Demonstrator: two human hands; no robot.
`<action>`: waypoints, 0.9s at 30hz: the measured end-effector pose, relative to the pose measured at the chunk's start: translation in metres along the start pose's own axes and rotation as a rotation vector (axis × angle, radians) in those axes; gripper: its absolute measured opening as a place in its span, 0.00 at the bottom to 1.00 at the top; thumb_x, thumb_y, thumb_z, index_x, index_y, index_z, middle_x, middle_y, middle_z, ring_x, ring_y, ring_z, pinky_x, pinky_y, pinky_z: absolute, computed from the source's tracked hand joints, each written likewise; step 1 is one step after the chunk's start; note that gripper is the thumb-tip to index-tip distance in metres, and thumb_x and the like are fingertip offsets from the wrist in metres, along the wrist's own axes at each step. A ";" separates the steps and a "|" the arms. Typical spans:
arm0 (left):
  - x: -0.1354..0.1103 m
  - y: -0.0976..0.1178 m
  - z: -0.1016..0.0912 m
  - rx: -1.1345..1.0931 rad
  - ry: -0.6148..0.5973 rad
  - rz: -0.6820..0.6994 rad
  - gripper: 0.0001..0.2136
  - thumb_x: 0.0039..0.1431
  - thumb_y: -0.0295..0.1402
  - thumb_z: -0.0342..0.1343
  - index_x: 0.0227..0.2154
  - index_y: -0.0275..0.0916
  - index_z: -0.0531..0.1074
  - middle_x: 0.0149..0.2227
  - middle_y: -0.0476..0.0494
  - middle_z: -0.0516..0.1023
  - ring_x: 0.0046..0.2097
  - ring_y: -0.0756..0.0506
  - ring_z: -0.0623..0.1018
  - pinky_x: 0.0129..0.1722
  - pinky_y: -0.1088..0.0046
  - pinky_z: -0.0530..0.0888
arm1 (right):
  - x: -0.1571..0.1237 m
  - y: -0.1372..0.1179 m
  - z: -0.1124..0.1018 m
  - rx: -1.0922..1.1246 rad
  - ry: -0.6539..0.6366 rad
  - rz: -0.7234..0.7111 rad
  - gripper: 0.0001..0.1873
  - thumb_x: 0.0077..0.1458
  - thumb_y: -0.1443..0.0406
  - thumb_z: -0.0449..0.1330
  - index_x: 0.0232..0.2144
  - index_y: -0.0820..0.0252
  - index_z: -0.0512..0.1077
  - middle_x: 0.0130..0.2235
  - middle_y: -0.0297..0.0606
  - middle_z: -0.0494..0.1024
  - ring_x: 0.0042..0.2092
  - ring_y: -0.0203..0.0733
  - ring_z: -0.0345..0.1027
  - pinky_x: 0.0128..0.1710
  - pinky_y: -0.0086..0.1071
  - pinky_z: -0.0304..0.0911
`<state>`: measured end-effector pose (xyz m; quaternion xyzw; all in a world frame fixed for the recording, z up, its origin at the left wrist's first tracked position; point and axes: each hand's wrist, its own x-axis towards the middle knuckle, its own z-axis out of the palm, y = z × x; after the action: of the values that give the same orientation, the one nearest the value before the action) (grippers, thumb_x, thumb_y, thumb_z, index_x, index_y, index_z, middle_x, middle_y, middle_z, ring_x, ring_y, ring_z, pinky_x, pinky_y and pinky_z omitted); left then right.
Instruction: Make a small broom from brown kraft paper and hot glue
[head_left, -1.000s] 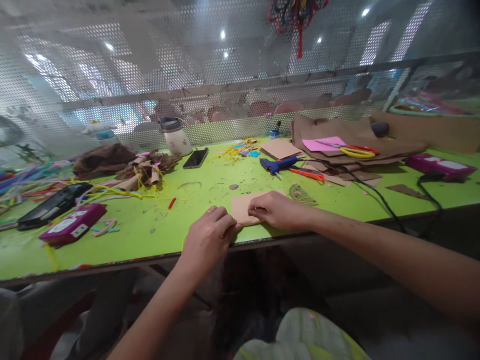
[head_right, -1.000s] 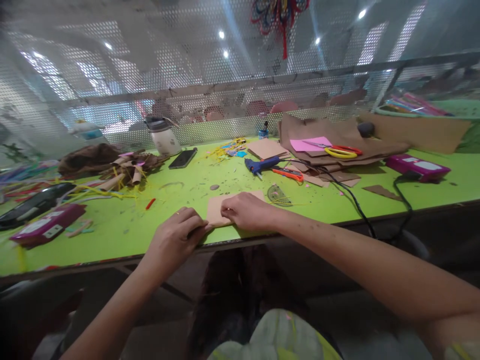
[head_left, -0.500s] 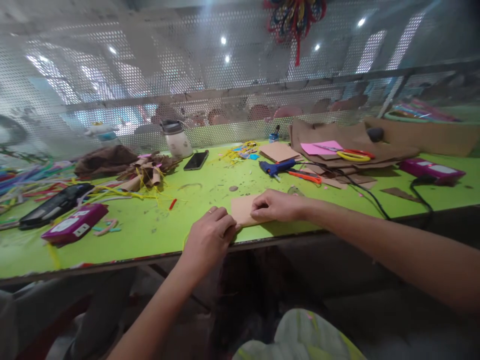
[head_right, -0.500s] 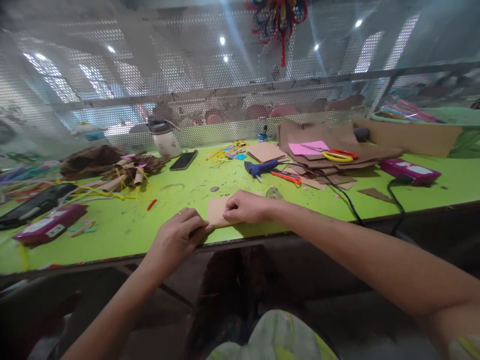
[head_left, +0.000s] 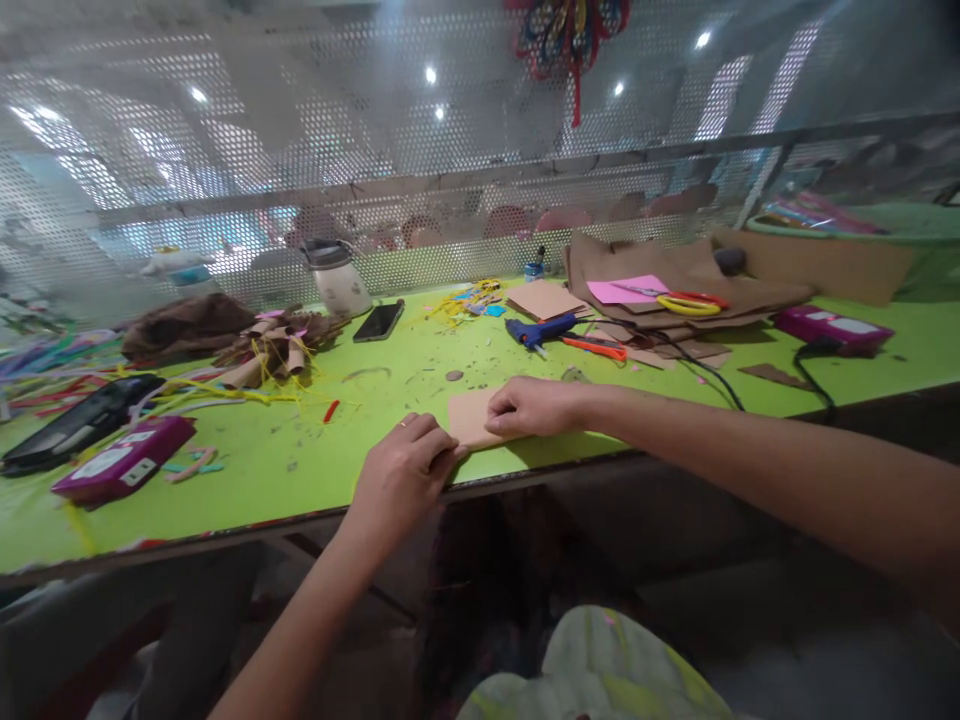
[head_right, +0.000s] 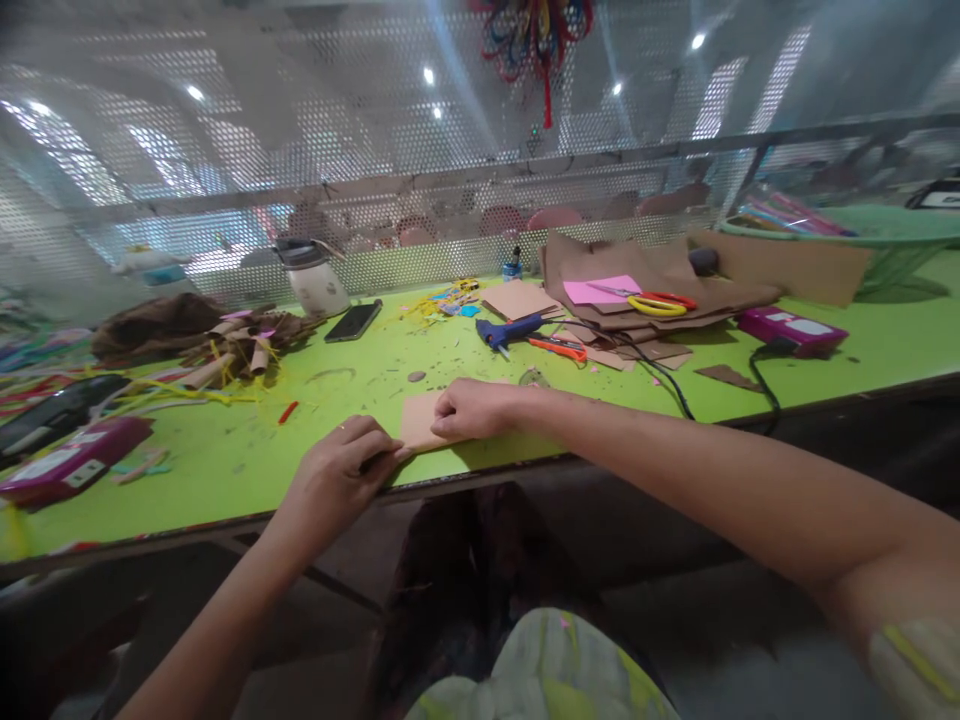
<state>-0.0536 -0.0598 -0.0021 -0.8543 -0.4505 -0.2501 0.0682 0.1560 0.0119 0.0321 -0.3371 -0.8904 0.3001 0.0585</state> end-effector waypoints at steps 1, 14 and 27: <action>0.000 0.000 0.000 0.001 0.000 -0.003 0.10 0.62 0.33 0.51 0.28 0.36 0.73 0.29 0.44 0.70 0.32 0.48 0.69 0.31 0.73 0.65 | -0.001 0.003 0.001 0.025 0.007 -0.011 0.12 0.49 0.64 0.52 0.18 0.59 0.57 0.21 0.27 0.52 0.25 0.31 0.47 0.24 0.29 0.41; 0.000 0.001 -0.001 0.004 0.021 0.008 0.10 0.62 0.32 0.51 0.26 0.36 0.73 0.28 0.44 0.71 0.31 0.48 0.70 0.29 0.73 0.65 | -0.015 0.012 -0.007 -0.030 0.020 -0.025 0.13 0.50 0.61 0.52 0.19 0.61 0.63 0.21 0.27 0.55 0.26 0.32 0.48 0.25 0.28 0.43; -0.001 0.001 0.000 0.001 0.006 -0.012 0.11 0.63 0.33 0.50 0.27 0.36 0.74 0.29 0.43 0.70 0.32 0.47 0.70 0.31 0.72 0.66 | -0.031 0.030 -0.010 0.103 0.100 0.151 0.16 0.47 0.56 0.57 0.17 0.61 0.62 0.18 0.25 0.51 0.23 0.30 0.44 0.23 0.29 0.39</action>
<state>-0.0531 -0.0615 -0.0024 -0.8507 -0.4556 -0.2530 0.0686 0.1995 0.0150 0.0257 -0.4142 -0.8420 0.3317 0.0972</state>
